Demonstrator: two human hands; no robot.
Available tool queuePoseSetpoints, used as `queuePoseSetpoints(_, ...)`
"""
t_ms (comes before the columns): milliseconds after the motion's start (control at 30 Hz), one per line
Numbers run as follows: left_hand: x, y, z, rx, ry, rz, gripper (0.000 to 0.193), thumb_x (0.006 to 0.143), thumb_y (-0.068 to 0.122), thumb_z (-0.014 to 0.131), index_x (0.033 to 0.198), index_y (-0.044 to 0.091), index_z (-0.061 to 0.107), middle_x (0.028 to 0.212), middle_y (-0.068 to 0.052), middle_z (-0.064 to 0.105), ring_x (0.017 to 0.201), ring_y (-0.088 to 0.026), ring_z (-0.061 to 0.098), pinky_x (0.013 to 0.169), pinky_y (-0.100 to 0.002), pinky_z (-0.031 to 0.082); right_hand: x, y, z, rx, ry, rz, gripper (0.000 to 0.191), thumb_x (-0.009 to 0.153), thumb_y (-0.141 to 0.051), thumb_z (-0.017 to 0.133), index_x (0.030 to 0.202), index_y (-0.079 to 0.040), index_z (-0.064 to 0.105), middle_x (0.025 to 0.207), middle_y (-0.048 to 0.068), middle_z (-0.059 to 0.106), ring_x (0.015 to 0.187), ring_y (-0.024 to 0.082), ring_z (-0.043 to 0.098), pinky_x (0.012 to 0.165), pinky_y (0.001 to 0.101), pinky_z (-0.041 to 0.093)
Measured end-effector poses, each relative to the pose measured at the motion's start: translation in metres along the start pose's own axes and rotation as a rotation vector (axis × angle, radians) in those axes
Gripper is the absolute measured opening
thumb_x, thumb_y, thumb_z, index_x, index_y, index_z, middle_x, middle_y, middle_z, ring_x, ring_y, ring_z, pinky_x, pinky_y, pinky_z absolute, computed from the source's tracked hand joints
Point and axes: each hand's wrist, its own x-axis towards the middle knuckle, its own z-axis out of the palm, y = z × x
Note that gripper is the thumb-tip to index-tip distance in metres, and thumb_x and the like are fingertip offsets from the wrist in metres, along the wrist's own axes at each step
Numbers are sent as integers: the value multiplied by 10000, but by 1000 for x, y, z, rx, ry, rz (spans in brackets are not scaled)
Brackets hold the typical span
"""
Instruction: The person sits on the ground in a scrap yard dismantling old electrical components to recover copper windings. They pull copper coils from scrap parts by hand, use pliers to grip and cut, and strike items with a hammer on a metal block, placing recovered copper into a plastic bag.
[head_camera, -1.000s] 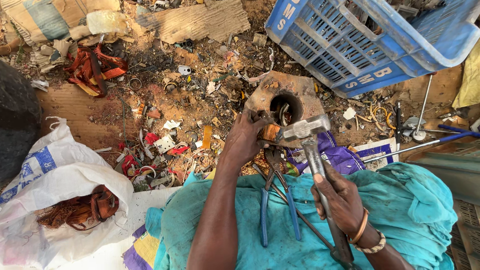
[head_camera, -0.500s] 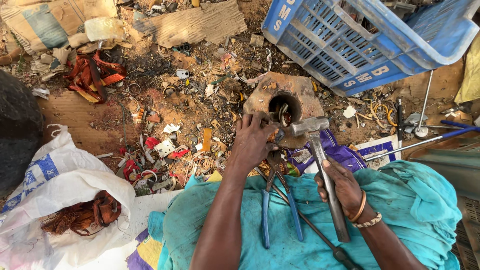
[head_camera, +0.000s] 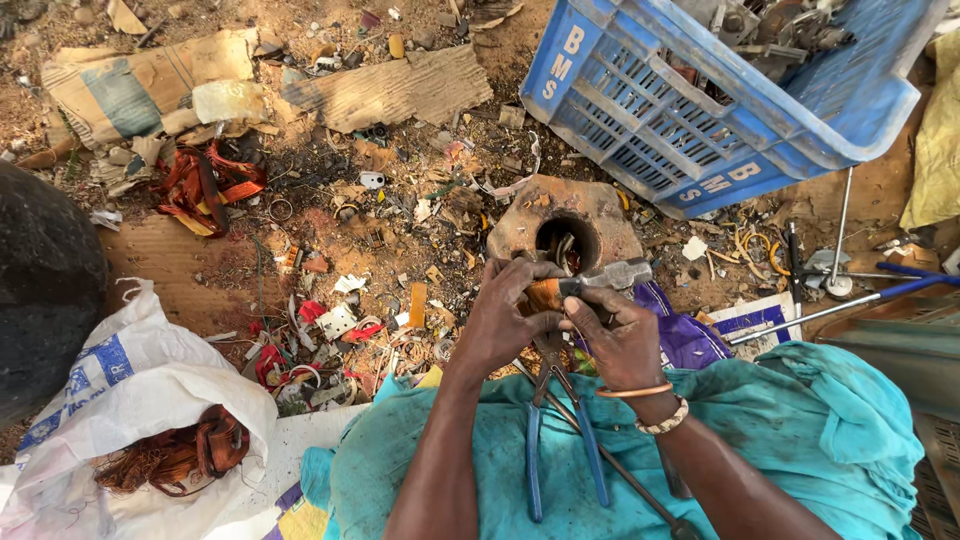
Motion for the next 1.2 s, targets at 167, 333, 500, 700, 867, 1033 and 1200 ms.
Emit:
queuePoseSetpoints(167,-2,-11,-5,-267,-3,84,303,924,351,758,1132,131,772,1108,-55,757,1103,-245,666,1095,-415,426,-1,1,-3,-93,-27,-137,306,916,-135,771,1152,59,743,1033,116,768,910,128,695,796,259,588)
queuePoseSetpoints(333,2,-11,-1,-320,101,135,324,956,400,713,1092,109,756,1074,-56,728,1098,-239,642,1020,-407,469,1,-8,-2,310,-15,-18,244,931,-92,714,1131,47,711,1070,99,752,971,172,710,865,326,615)
queuePoseSetpoints(500,-3,-10,4,-324,-53,-4,318,932,377,722,1100,113,778,1025,-50,705,1017,-211,648,943,-393,518,14,-6,-2,800,-67,409,225,917,-158,596,1059,-3,675,958,108,749,895,227,708,779,390,627)
queuePoseSetpoints(700,-5,-37,-18,-887,316,-146,205,955,251,753,1098,106,768,990,-44,740,876,-134,662,781,-315,562,38,-3,-45,247,59,126,162,984,-139,705,1037,13,688,820,71,693,665,136,626,531,256,485)
queuePoseSetpoints(867,-10,-61,-40,-916,636,-58,131,1001,161,729,1102,81,751,1023,-12,718,921,-108,620,829,-292,509,52,-5,-61,112,125,99,226,928,-135,772,1086,17,717,780,43,672,610,107,586,504,236,456)
queuePoseSetpoints(1033,-8,-68,-40,-1055,635,-41,138,991,151,709,1103,70,710,1061,2,710,983,-95,632,903,-270,512,73,-13,-59,-5,46,-12,263,910,-141,776,1105,28,722,866,52,721,718,88,662,610,230,543)
queuePoseSetpoints(1200,5,-73,-36,-1112,635,-136,127,1039,158,697,1109,52,710,989,-2,681,832,-84,586,691,-249,472,107,-8,-71,-39,1,-17,266,919,-173,769,1104,16,734,849,42,711,707,85,640,613,238,553)
